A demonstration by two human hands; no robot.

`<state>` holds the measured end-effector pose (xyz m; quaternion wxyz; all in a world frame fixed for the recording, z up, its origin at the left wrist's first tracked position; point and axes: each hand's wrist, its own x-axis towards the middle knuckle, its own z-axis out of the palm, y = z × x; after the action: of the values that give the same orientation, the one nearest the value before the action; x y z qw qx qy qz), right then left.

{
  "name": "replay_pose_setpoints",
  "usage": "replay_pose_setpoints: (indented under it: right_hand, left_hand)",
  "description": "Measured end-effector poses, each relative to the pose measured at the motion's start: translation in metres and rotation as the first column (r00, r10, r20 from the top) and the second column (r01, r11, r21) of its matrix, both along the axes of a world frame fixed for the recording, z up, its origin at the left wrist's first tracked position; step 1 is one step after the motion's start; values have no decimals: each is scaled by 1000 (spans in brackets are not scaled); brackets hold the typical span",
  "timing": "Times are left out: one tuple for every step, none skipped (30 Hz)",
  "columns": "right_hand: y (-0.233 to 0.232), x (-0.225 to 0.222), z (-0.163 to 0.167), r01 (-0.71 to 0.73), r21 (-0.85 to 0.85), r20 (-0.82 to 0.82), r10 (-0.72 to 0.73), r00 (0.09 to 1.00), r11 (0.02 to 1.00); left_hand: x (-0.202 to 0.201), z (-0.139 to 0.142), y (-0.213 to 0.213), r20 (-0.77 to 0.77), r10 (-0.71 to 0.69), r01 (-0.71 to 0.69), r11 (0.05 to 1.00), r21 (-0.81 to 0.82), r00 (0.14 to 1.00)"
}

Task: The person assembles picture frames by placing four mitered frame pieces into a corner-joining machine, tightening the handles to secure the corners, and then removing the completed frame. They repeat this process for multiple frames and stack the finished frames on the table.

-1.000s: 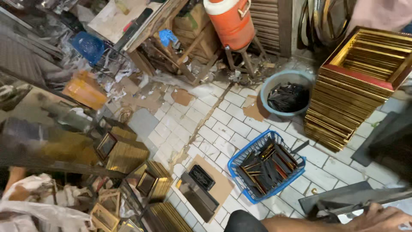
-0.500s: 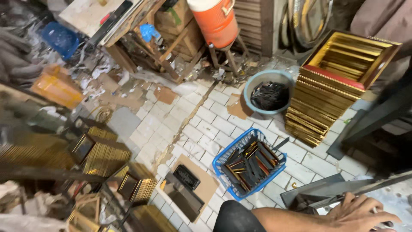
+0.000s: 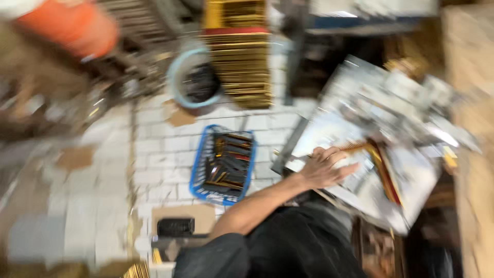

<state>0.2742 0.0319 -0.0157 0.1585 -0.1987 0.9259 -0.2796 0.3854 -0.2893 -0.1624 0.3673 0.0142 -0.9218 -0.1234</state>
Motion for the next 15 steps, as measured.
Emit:
replay_pose_setpoints:
  right_hand:
    - [6, 10, 3, 9, -3, 58, -9, 998, 1000]
    - [4, 18, 2, 26, -10, 118, -24, 993, 1000]
    - [1, 30, 1, 56, -25, 203, -50, 978, 998]
    - [-6, 40, -4, 100, -57, 354, -74, 932, 993]
    - [-18, 53, -12, 170, -116, 549, -79, 832, 979]
    - [-26, 62, -17, 249, -199, 693, -43, 719, 948]
    - [-32, 68, -23, 395, -402, 814, 126, 567, 826]
    - [-36, 71, -26, 415, -375, 842, 117, 527, 829]
    - [-37, 71, -30, 433, -342, 873, 111, 475, 834]
    - [-35, 69, -30, 345, -357, 785, 79, 614, 868]
    - [-30, 65, -30, 247, -363, 667, 65, 743, 899]
    - [-23, 59, -28, 143, -347, 525, 65, 849, 927]
    - [-15, 52, -23, 162, -201, 462, -52, 885, 966]
    - [-7, 46, -18, 191, -49, 382, -158, 911, 980]
    - [-1, 42, -12, 43, -88, 155, -29, 988, 995]
  left_hand:
    - [3, 8, 22, -68, -19, 11, 993, -121, 998]
    - [4, 16, 43, -145, -44, 8, 971, -239, 988]
    - [8, 25, 65, -225, -67, -13, 942, -336, 972]
    - [15, 32, 80, -132, -140, 85, 929, -360, 981]
    - [16, 38, 86, -36, -210, 179, 903, -390, 977]
    - [17, 43, 89, 46, -270, 263, 866, -426, 962]
    - [17, 45, 86, -31, -270, 235, 884, -404, 962]
    - [19, 46, 77, -98, -259, 205, 903, -376, 961]
    - [27, 46, 69, -43, -282, 253, 910, -330, 958]
    - [36, 44, 57, 12, -301, 291, 911, -290, 954]
    - [47, 41, 46, 18, -268, 268, 950, -158, 963]
    - [61, 37, 38, 29, -230, 230, 973, -26, 973]
    - [76, 32, 31, 27, -98, 91, 979, 182, 995]
    - [92, 26, 26, 56, 34, -53, 923, 380, 998]
    - [105, 20, 22, 124, 130, -180, 690, 701, 984]
